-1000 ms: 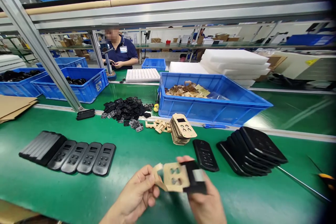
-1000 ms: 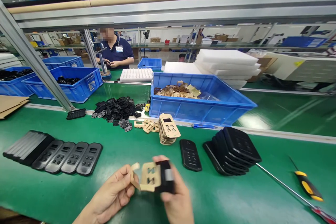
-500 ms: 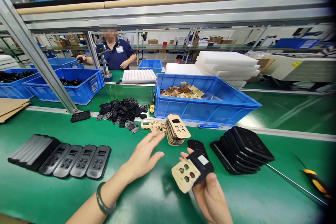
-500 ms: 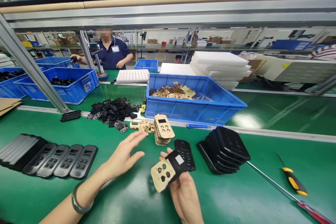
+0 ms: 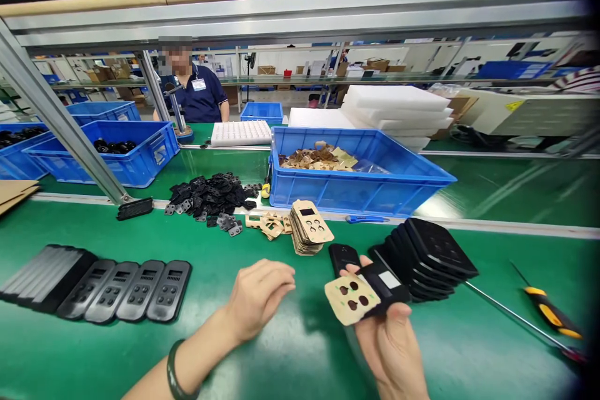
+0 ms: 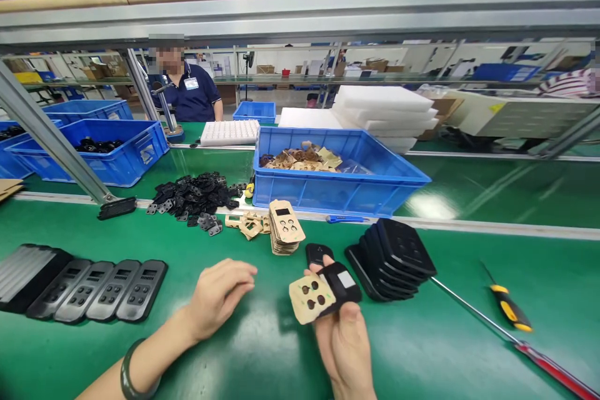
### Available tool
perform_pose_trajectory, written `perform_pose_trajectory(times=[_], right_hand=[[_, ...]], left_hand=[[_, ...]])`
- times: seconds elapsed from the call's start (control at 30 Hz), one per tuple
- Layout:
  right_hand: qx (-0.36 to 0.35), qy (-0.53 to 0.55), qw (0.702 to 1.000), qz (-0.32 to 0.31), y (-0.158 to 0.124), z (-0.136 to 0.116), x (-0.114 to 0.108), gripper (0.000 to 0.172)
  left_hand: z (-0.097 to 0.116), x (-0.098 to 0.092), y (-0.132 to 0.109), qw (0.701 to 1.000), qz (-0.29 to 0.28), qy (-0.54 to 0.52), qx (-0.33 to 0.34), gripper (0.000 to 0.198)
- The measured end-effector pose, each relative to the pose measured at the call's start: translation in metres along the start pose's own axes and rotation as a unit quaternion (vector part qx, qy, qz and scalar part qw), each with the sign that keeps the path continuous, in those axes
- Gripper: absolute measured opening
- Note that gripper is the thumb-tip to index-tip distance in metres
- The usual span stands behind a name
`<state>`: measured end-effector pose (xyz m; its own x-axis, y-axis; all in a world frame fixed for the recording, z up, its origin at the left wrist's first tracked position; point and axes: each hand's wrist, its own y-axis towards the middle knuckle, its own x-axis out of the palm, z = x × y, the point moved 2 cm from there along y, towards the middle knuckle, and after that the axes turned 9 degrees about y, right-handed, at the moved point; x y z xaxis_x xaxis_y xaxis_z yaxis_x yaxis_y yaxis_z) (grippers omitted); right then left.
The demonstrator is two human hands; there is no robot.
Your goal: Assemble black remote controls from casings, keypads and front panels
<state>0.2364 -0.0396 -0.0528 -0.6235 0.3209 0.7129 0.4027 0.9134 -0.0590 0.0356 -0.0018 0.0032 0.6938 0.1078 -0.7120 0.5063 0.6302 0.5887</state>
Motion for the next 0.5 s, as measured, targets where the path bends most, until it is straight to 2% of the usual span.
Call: perform_pose_trajectory(times=[0.1, 0.17, 0.27, 0.33, 0.4, 0.5], right_hand=[[0.055, -0.025, 0.995, -0.084, -0.006, 0.009, 0.001, 0.059], [0.090, -0.032, 0.987, -0.132, -0.011, 0.019, 0.002, 0.058], [0.110, -0.038, 0.980, -0.161, -0.016, 0.026, 0.003, 0.060], [0.086, -0.035, 0.987, -0.131, -0.015, 0.023, 0.004, 0.063], [0.036, -0.020, 0.997, -0.060, -0.012, 0.016, 0.005, 0.063], [-0.021, 0.004, 0.999, 0.036, -0.006, 0.005, 0.008, 0.059]], left_hand=[[0.003, 0.008, 0.013, 0.999, -0.032, 0.033, 0.018, 0.032], [0.006, 0.015, 0.019, 0.996, -0.058, 0.053, 0.031, 0.032], [0.011, 0.022, 0.018, 0.992, -0.072, 0.079, 0.074, 0.030], [0.013, 0.022, 0.011, 0.986, -0.076, 0.098, 0.113, 0.032], [0.012, 0.019, 0.003, 0.982, -0.084, 0.098, 0.136, 0.034], [0.007, 0.013, -0.006, 0.988, -0.057, 0.057, 0.129, 0.037]])
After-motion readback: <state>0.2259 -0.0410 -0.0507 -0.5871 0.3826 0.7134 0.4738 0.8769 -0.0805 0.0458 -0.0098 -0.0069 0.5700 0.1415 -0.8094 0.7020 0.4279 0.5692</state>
